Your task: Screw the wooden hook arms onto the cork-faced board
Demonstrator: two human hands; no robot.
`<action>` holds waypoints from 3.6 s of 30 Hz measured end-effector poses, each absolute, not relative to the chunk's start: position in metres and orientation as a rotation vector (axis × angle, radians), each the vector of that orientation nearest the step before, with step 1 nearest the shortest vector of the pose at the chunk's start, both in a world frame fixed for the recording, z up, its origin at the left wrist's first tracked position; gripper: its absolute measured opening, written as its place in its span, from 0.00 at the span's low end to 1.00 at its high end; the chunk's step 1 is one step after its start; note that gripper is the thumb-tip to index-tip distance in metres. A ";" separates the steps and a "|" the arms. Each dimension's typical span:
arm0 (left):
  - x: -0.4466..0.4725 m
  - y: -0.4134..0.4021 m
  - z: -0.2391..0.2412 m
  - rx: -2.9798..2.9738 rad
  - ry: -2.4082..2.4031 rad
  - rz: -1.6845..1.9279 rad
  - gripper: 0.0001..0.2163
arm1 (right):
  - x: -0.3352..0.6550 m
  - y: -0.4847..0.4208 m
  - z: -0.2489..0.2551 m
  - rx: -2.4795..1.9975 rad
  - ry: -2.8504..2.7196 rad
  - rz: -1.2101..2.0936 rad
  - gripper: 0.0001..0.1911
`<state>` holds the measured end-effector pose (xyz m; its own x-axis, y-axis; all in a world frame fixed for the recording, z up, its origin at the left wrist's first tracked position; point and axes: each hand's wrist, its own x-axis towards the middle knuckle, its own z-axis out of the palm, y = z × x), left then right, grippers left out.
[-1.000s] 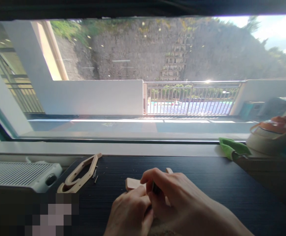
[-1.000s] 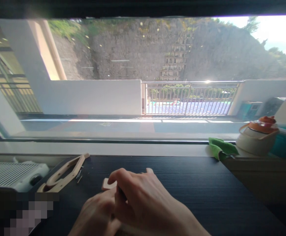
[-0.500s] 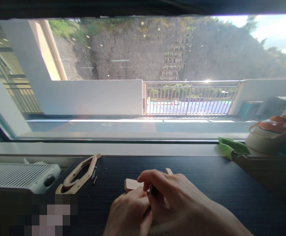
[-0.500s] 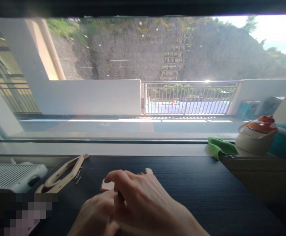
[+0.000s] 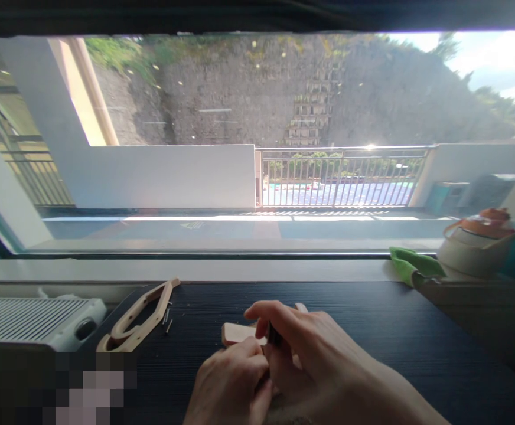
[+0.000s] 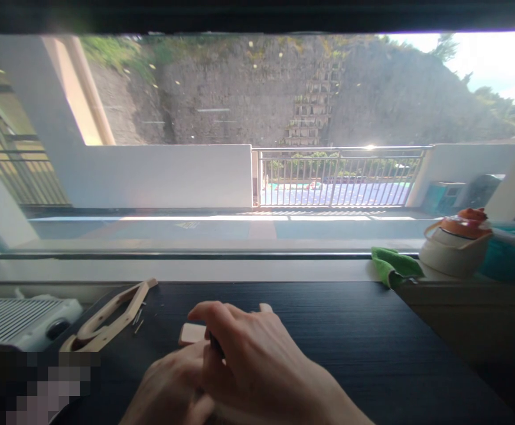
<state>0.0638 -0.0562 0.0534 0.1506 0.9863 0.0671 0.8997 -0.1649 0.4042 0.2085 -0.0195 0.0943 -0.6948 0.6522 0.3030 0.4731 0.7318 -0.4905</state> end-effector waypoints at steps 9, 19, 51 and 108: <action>0.060 -0.052 0.045 2.195 1.859 0.421 0.09 | 0.206 -0.006 0.084 -0.950 -2.505 0.289 0.14; 0.062 -0.054 0.047 2.169 1.904 0.420 0.08 | 0.208 -0.012 0.088 -0.904 -2.510 0.389 0.15; 0.058 -0.031 0.052 2.241 1.655 0.493 0.06 | 0.217 -0.004 0.085 -0.873 -2.413 0.533 0.15; 0.054 -0.028 0.050 2.288 1.717 0.311 0.08 | 0.221 -0.007 0.102 -0.825 -2.374 0.634 0.14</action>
<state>0.0543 -0.0282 0.0502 0.2774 0.9606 0.0132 0.9043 -0.2658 0.3342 0.2207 -0.0066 0.1018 -0.6650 0.6680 0.3341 0.4125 0.7014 -0.5812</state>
